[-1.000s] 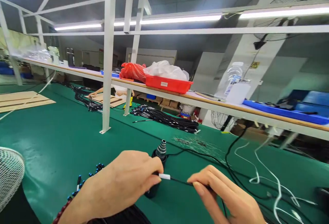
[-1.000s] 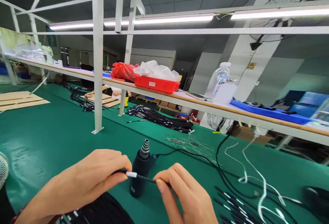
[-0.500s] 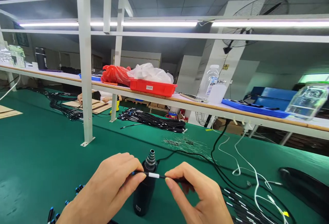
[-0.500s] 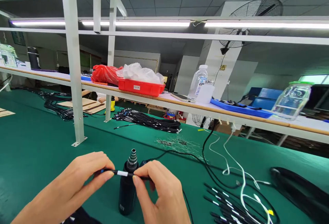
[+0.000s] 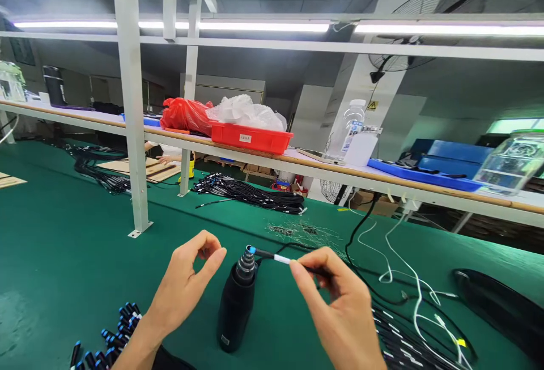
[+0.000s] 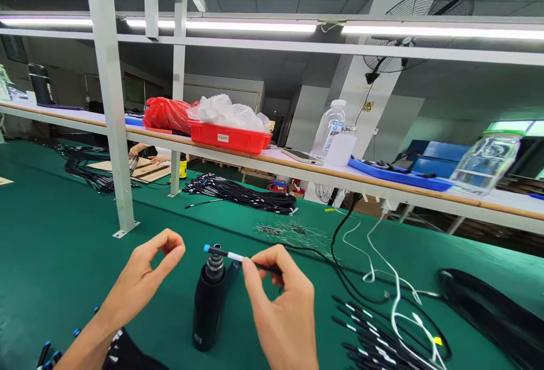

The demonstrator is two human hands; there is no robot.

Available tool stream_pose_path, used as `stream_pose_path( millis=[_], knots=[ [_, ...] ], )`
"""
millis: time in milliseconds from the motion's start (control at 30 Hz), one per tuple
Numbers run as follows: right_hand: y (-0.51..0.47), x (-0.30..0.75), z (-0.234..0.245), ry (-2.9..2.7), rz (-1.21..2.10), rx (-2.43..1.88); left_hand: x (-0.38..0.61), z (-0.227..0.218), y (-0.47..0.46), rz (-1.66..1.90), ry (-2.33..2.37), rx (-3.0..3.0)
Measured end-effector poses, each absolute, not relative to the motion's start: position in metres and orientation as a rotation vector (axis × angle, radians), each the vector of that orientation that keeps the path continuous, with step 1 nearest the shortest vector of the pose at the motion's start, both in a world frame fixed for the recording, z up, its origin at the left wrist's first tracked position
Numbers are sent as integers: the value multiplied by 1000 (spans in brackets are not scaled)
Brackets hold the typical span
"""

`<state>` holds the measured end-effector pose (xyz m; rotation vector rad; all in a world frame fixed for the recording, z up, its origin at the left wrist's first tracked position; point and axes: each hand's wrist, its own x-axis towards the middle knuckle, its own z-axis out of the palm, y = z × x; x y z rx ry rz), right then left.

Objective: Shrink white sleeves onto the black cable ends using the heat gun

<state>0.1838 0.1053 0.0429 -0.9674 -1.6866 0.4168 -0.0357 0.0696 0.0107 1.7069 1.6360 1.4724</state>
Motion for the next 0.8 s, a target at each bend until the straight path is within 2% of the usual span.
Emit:
stream_pose_path(
  millis=[200, 333, 800],
  knots=[
    [101, 203, 22, -1470, 504, -1007, -60, -102, 94, 1151, 1382, 1598],
    [100, 201, 18, -1477, 529, -1035, -39, -157, 105, 1161, 1224, 1507],
    [100, 198, 16, -1482, 564, -1037, -11, -194, 86, 1208, 1438, 1339]
  ],
)
